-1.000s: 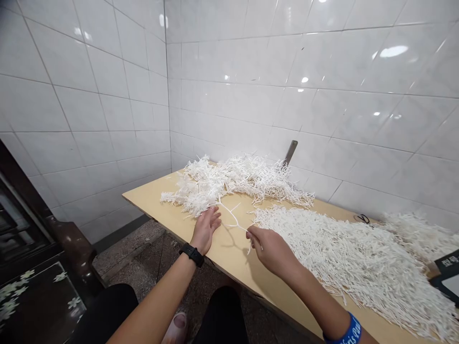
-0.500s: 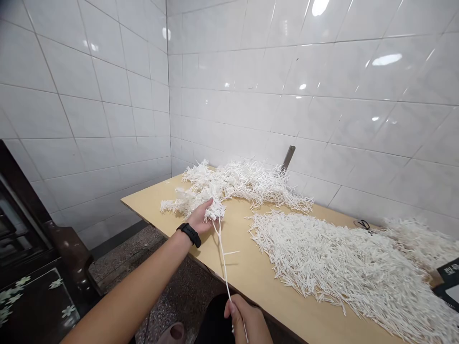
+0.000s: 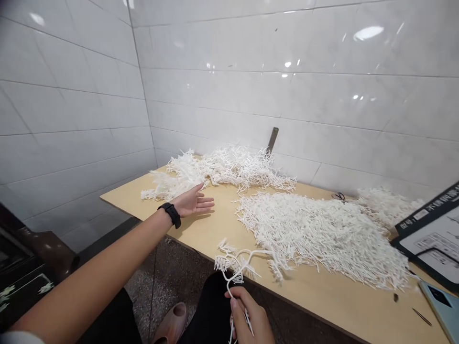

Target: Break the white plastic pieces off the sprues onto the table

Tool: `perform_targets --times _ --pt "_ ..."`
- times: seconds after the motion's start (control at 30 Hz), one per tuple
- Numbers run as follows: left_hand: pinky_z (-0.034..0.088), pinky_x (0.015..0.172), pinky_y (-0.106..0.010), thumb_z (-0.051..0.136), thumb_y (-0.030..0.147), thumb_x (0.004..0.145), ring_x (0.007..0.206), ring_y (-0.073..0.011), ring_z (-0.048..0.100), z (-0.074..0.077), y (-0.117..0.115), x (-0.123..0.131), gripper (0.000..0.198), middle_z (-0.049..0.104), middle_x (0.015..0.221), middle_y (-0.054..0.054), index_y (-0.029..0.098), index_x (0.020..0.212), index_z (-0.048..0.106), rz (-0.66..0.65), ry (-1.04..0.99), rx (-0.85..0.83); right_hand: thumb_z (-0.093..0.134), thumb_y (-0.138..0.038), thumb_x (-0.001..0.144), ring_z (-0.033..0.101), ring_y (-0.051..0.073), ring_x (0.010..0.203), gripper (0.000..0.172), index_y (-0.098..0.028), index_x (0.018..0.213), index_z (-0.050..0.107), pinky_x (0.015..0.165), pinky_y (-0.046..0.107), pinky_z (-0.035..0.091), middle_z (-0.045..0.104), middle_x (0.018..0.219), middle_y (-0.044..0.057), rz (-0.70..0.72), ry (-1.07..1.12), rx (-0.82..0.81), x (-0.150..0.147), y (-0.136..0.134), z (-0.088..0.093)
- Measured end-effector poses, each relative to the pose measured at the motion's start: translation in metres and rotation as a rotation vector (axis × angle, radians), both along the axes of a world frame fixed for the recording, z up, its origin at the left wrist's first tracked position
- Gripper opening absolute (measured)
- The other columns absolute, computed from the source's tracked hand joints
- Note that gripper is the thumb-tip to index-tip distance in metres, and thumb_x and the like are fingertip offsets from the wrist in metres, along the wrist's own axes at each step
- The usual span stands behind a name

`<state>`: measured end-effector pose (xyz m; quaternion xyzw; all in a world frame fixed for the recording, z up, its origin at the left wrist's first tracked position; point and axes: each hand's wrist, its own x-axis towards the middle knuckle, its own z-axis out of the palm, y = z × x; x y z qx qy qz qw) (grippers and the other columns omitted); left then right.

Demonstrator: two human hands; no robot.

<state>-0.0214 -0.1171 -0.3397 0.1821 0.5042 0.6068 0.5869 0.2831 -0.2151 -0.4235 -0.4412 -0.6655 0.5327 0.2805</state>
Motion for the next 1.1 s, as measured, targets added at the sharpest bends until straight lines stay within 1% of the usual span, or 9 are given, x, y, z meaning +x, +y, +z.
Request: perform_targets --times 0.13,0.23,0.37,0.5,0.6,0.73,0.83,0.93,1.1 --pt "0.052 0.073 -0.034 0.063 0.052 0.078 0.083 -0.0250 0.067 -0.006 -0.029 0.039 0.042 0.070 0.100 -0.017 0.013 0.093 0.068 -0.231 0.410 0.051 0.038 -0.066 0.087 0.053 0.016 0.051 0.059 -0.017 0.106 0.064 0.054 0.026 0.041 0.053 0.056 0.000 0.095 -0.045 0.093 -0.004 0.000 -0.014" --pt "0.044 0.061 -0.030 0.061 0.051 0.078 0.061 -0.0194 0.058 -0.017 -0.056 0.085 0.035 0.068 0.066 -0.008 0.019 0.064 0.068 -0.218 0.938 0.264 0.037 -0.060 0.090 0.057 0.018 0.056 0.055 -0.017 0.110 0.064 0.058 0.027 0.042 0.059 0.060 0.002 0.123 -0.135 0.196 -0.004 0.005 -0.021" --pt "0.039 0.064 -0.032 0.065 0.046 0.076 0.064 -0.0204 0.057 -0.030 -0.084 0.145 0.027 0.066 0.067 -0.007 0.021 0.066 0.066 -0.241 1.378 0.407 0.036 -0.048 0.094 0.062 0.023 0.064 0.046 -0.015 0.103 0.067 0.064 0.030 0.046 0.064 0.066 0.007 0.204 -0.176 0.305 -0.005 0.013 -0.026" --pt "0.038 0.072 -0.036 0.053 0.027 0.084 0.077 -0.0243 0.059 -0.033 -0.091 0.165 0.018 0.065 0.078 -0.010 0.019 0.070 0.062 -0.345 1.674 0.360 0.041 -0.035 0.092 0.066 0.026 0.084 0.037 -0.012 0.096 0.069 0.075 0.032 0.048 0.070 0.089 0.015 0.241 -0.144 0.310 -0.008 0.017 -0.023" --pt "0.037 0.072 -0.036 0.042 0.023 0.090 0.078 -0.0235 0.058 -0.026 -0.094 0.155 0.023 0.064 0.080 -0.009 0.020 0.076 0.061 -0.278 1.702 0.323 0.049 -0.032 0.089 0.064 0.026 0.096 0.036 -0.014 0.116 0.065 0.083 0.033 0.049 0.069 0.107 0.014 0.280 -0.164 0.260 -0.007 0.016 -0.003" --pt "0.035 0.065 -0.032 0.038 0.025 0.092 0.070 -0.0212 0.056 -0.007 -0.109 0.131 0.024 0.063 0.075 -0.007 0.023 0.078 0.057 -0.152 1.575 0.233 0.077 -0.037 0.067 0.057 0.032 0.117 0.065 -0.025 0.129 0.060 0.099 0.039 0.045 0.061 0.130 0.010 0.465 -0.283 0.240 0.005 0.012 0.054" --pt "0.033 0.061 -0.030 0.038 0.023 0.091 0.066 -0.0201 0.055 0.008 -0.120 0.116 0.022 0.061 0.071 -0.005 0.024 0.077 0.056 -0.131 1.487 0.239 0.075 -0.042 0.071 0.066 0.030 0.101 0.042 -0.032 0.112 0.071 0.084 0.036 0.053 0.071 0.113 0.005 0.440 -0.294 0.290 0.017 0.014 0.105" --pt "0.033 0.060 -0.028 0.040 0.019 0.088 0.063 -0.0182 0.052 0.019 -0.124 0.107 0.022 0.059 0.066 -0.002 0.023 0.073 0.055 -0.166 1.384 0.300 0.059 -0.042 0.086 0.067 0.025 0.096 0.023 -0.033 0.103 0.073 0.082 0.035 0.054 0.072 0.105 0.004 0.217 -0.176 0.569 0.016 0.027 0.140" --pt "0.037 0.063 -0.025 0.043 0.030 0.091 0.065 -0.0170 0.053 0.037 -0.128 0.101 0.025 0.063 0.069 -0.002 0.022 0.077 0.062 -0.199 1.169 0.409 0.066 -0.041 0.081 0.051 0.028 0.124 0.060 -0.028 0.137 0.049 0.102 0.043 0.043 0.055 0.137 0.007 0.313 -0.277 0.865 -0.021 0.049 0.144"
